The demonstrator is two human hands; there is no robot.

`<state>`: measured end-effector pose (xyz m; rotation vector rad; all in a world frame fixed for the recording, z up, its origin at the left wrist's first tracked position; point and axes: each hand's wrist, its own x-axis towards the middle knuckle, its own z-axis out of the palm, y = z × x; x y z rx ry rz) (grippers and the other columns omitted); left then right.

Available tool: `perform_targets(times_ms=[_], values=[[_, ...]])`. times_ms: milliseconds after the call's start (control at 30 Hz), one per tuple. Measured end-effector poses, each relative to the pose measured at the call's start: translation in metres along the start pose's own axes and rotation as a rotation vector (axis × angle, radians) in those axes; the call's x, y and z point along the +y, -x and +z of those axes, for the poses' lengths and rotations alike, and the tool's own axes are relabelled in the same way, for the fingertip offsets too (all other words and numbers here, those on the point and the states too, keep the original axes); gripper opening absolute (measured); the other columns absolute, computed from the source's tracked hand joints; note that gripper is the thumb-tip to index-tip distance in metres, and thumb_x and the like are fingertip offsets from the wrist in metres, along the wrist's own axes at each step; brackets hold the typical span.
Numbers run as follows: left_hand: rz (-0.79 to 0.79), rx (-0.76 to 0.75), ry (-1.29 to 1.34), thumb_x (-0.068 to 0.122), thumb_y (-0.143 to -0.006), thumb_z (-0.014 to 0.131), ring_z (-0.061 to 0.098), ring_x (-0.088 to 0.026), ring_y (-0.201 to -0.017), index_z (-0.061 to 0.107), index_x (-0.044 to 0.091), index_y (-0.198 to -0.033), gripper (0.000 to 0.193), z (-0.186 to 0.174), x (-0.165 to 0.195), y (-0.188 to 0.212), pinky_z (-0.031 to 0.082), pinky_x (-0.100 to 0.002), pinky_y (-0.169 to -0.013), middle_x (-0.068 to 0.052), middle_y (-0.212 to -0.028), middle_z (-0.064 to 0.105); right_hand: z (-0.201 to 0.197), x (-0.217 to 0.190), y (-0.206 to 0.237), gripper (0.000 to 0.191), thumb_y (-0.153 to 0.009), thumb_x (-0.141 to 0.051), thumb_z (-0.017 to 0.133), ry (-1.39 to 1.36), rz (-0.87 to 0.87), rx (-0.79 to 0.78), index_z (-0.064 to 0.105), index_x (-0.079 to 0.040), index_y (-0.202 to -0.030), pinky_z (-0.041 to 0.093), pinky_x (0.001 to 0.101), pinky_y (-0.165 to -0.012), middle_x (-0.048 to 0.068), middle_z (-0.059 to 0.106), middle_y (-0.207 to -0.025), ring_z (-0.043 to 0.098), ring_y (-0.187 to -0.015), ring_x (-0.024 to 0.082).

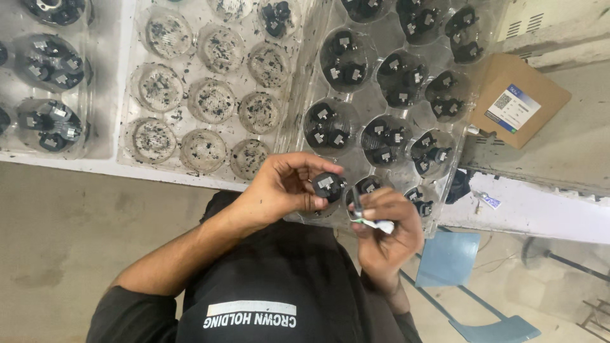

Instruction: The person picks small black cylindrical components one at a time from a blister tray and applies glue to each from a small tube, then places the glued components back into the tray. Near the end they handle a plastic-wrapped item and a box on the workbench before resuming gluing.

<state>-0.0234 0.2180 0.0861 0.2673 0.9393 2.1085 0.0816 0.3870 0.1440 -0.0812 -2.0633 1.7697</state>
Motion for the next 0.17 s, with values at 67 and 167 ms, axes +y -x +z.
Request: perform_targets(times_ms=[67, 167], values=[[0.012, -0.046, 0.113, -0.01, -0.082, 0.08, 0.067, -0.009, -0.111, 0.067, 0.0, -0.128, 0.048, 0.0, -0.006, -0.001, 0.058, -0.027, -0.097, -0.003, -0.12, 0.07, 0.001, 0.004, 0.004, 0.022, -0.096, -0.006, 0.074, -0.06, -0.068, 0.077, 0.056, -0.006, -0.108, 0.061, 0.0399, -0.082, 0.009, 0.057, -0.099, 0.06, -0.09, 0.019], [0.026, -0.109, 0.189, -0.009, -0.084, 0.079, 0.065, -0.012, -0.126, 0.065, 0.0, -0.128, 0.048, -0.004, -0.014, -0.013, 0.055, -0.03, -0.108, -0.005, -0.131, 0.069, -0.003, 0.01, 0.011, 0.026, -0.103, -0.022, 0.074, -0.16, -0.041, 0.083, 0.056, -0.007, -0.114, 0.062, 0.0427, -0.082, 0.012, 0.059, -0.102, 0.061, -0.092, 0.022]])
